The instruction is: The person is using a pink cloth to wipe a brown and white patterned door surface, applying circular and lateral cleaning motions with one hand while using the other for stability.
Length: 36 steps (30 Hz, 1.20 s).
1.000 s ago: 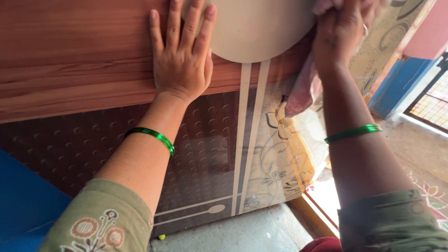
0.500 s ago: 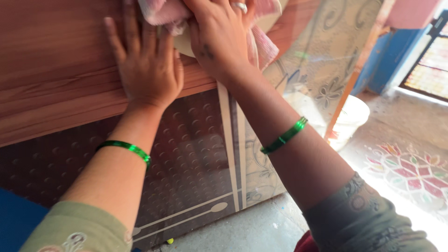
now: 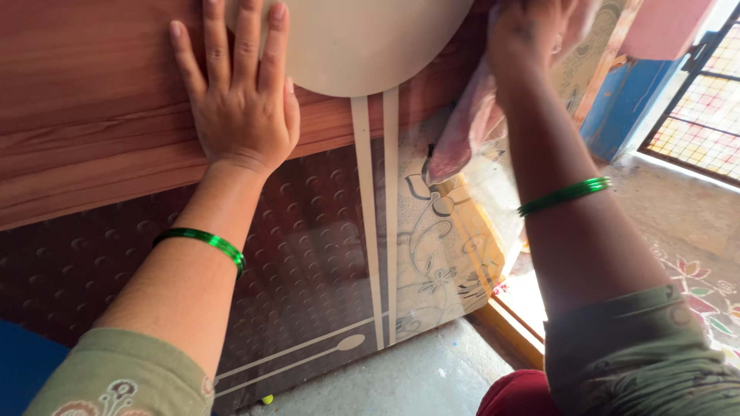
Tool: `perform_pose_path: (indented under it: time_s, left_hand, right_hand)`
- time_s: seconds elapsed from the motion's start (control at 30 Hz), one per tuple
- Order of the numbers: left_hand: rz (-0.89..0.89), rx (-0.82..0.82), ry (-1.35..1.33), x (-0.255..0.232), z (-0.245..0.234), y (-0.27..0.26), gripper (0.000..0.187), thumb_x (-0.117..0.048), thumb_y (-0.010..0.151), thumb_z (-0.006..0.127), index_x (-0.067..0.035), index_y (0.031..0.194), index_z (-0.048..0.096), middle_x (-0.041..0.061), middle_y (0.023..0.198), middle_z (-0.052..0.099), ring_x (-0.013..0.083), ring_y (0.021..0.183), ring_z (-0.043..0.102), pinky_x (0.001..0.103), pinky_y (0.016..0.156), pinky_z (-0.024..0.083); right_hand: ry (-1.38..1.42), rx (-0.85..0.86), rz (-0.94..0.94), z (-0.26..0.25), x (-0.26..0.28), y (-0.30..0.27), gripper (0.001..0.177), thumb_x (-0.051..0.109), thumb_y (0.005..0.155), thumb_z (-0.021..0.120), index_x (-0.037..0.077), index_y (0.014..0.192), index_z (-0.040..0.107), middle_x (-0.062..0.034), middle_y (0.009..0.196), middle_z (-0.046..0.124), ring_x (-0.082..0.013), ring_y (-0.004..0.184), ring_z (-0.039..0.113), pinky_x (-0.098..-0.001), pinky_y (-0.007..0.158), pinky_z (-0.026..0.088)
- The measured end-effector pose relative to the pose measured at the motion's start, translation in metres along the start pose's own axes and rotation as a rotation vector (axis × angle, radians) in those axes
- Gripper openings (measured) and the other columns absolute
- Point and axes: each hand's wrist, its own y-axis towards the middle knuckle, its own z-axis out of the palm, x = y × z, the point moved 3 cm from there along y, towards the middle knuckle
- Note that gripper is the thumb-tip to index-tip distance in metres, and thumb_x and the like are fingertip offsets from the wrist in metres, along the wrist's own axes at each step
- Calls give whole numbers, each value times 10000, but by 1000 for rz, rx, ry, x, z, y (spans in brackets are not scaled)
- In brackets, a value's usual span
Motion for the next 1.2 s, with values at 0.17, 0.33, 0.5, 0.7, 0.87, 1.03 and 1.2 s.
perform_pose_path:
  time_s: [0.17, 0.33, 0.5, 0.7, 0.87, 1.03, 1.2]
  left_hand:
    - [16, -11, 15, 1, 4, -4, 589, -231, 1154, 482, -156, 1668, 205, 121, 1730, 180, 426, 1573, 108, 722, 1233, 36]
    - [44, -67, 145, -2, 4, 0, 603, -250, 1152, 529, -176, 1681, 251, 139, 1754, 206, 436, 1603, 112, 714, 1249, 40]
    - [5, -32, -4, -3, 0, -2, 570, -208, 1136, 475, -114, 1648, 245, 146, 1718, 207, 467, 1564, 137, 739, 1224, 50]
    - [21, -43, 61, -2, 0, 0, 582, -203, 1147, 483, -153, 1666, 223, 120, 1725, 193, 439, 1569, 115, 716, 1236, 56]
    - [-3, -14, 29, -1, 1, -2, 592, -238, 1129, 454, -160, 1665, 213, 124, 1726, 175, 436, 1568, 111, 719, 1238, 51]
    - [12, -22, 72, 4, 11, -3, 606, -258, 1111, 428, -159, 1664, 201, 119, 1733, 154, 433, 1581, 103, 721, 1243, 46]
    - [98, -299, 210, -9, 12, 6, 637, -138, 1021, 438, -114, 1642, 297, 182, 1770, 238, 445, 1624, 135, 721, 1278, 68]
  right_hand:
    - [38, 439, 154, 41, 113, -5, 79, 126, 895, 619, 59, 871, 652, -117, 757, 621, -287, 700, 616, -439, 587, 461]
    - [319, 186, -160, -11, 260, 20, 124, 112, 866, 598, 134, 956, 679, -110, 864, 693, -348, 836, 666, -501, 721, 478]
    - [287, 408, 5, 26, 189, 17, 130, 142, 943, 624, 133, 1014, 732, -124, 890, 723, -318, 782, 692, -424, 661, 518]
    - [-212, 396, 271, 25, -19, 3, 177, 209, 1053, 576, 66, 1030, 679, -135, 943, 652, -311, 895, 630, -447, 770, 482]
    - [-41, -19, 324, -59, -27, -15, 432, 78, 849, 639, -88, 1241, 566, -346, 1135, 512, -512, 1094, 555, -622, 746, 401]
    - [-139, 160, 633, -25, -29, 1, 358, 163, 880, 643, 135, 1237, 632, -114, 1181, 668, -282, 1131, 624, -389, 1021, 491]
    - [233, 148, 379, 11, 71, 15, 175, 115, 939, 616, 46, 1097, 647, -187, 1033, 684, -387, 1000, 633, -447, 890, 508]
